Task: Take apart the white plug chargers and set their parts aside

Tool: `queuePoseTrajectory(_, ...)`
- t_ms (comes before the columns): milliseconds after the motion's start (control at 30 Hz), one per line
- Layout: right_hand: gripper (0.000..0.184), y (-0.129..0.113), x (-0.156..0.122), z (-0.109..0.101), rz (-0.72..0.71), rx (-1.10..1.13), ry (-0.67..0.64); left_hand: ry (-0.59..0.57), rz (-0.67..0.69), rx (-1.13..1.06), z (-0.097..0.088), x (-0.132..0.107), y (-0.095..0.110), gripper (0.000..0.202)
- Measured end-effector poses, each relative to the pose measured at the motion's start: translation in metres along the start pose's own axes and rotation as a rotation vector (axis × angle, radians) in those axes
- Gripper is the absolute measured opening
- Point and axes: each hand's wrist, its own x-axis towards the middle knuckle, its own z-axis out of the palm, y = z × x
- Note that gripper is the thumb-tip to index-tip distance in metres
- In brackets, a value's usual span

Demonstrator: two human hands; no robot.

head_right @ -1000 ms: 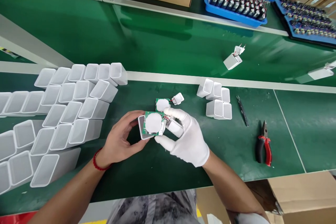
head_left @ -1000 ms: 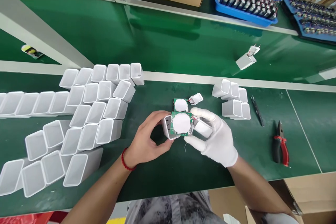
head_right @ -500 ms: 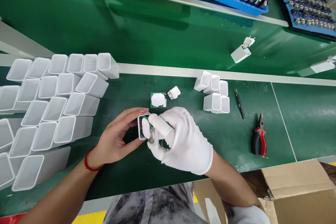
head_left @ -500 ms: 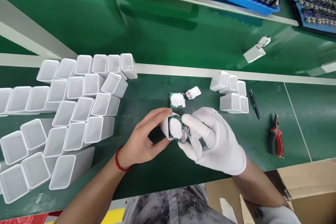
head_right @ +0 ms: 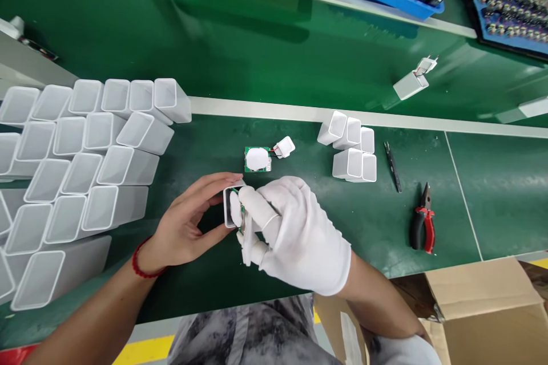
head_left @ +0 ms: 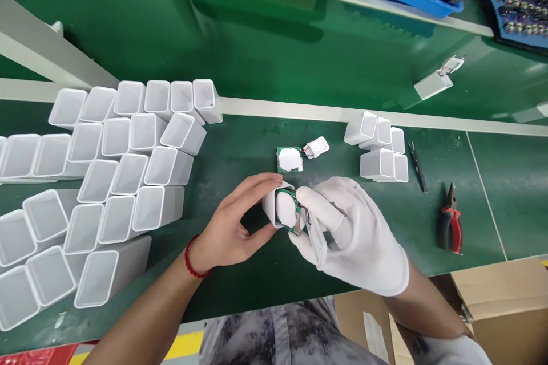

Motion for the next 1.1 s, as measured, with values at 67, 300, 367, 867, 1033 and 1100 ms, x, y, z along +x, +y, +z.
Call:
queuePoseTrajectory(67,0.060,-0.003,0.000,0.000,-0.007,-0.021,-0.012,-0.004,0.007,0.001,0.000,0.000,0.000,0.064)
queuePoseTrajectory(300,0.044,-0.009,0.005,0.003,0.036,-0.045,-0.083,-0.030,0.027,-0.006,0.003,-0.001,0.001,0.062)
queuePoseTrajectory(367,0.065,-0.009,0.003,0.005,0.100,0.068,0.007,0.021,-0.015,-0.071,0.006,0.000,0.001,0.059)
queuePoseTrajectory(867,0.045,0.000,0.006,0.049,0.618,1.254,-0.193,0.030,-0.141,-0.178,-0.001,-0.002,0.004,0.068)
queuePoseTrajectory(1033,0.047,0.003,0.008,0.047,0.582,1.357,-0.243,0.054,-0.220,-0.289,-0.006,-0.005,0.000,0.052)
queuePoseTrajectory(1100,0.044,0.003,0.009,0.048,0.553,1.388,-0.247,0.065,-0.255,-0.319,-0.004,-0.006,-0.001,0.051)
